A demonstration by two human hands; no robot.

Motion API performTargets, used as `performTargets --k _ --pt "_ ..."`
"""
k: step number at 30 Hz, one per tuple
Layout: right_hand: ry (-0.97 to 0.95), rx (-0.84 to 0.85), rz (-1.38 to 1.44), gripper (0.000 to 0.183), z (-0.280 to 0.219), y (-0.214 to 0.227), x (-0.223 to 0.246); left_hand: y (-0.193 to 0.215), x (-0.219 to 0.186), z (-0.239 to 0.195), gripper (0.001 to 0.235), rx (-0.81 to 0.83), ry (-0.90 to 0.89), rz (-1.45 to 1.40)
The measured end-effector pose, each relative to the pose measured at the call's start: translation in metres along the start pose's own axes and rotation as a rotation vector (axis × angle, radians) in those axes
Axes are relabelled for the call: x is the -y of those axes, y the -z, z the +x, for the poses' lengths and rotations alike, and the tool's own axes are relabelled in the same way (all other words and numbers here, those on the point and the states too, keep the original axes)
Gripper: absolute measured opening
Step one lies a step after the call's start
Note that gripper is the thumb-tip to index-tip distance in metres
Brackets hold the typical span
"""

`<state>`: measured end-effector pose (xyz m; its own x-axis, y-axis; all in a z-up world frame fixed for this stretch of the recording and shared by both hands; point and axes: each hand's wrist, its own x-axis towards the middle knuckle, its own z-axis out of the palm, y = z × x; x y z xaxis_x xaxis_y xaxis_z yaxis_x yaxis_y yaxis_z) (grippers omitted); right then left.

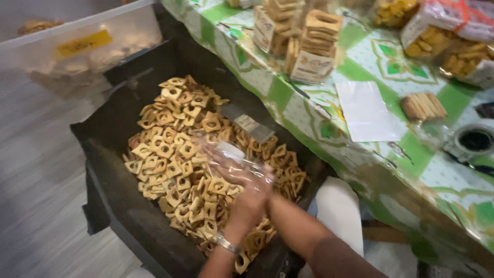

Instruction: The person scoops star-shaped snacks from a large black bin and places them into clear plastic bags. They arrange the snacks inside the bags and set the filled packages onto a nearby table covered with a green patterned cloth.

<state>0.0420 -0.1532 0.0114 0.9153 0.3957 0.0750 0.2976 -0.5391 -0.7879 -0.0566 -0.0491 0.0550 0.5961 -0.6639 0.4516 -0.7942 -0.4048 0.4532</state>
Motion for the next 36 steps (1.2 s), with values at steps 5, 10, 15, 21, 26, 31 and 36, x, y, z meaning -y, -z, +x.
performTargets --k 5,10,15,21,26,31,36 --pt "-0.192 -0.165 0.293 0.073 -0.002 -0.005 0.013 0.015 0.01 -0.015 0.04 0.056 -0.083 -0.483" --pt "-0.115 0.091 0.132 0.067 -0.002 -0.021 0.037 0.072 0.121 -0.03 0.057 -0.506 0.668 -0.465" --pt "-0.148 0.317 0.128 0.074 -0.012 -0.032 0.068 0.092 0.153 -0.053 0.038 -0.369 0.968 -0.862" --pt "-0.04 0.417 0.166 0.07 -0.017 -0.042 0.084 0.088 0.153 -0.054 0.038 -0.436 1.027 -1.08" --pt "0.057 0.28 0.174 0.055 -0.027 -0.038 0.083 0.077 0.157 -0.055 0.036 -0.367 1.026 -1.089" --pt "0.191 0.247 0.145 0.039 -0.037 -0.037 0.075 0.067 0.162 -0.053 0.037 -0.346 1.03 -1.117" --pt "0.214 0.326 0.162 0.039 -0.035 -0.04 0.076 0.055 0.169 -0.053 0.037 -0.347 1.026 -1.19"
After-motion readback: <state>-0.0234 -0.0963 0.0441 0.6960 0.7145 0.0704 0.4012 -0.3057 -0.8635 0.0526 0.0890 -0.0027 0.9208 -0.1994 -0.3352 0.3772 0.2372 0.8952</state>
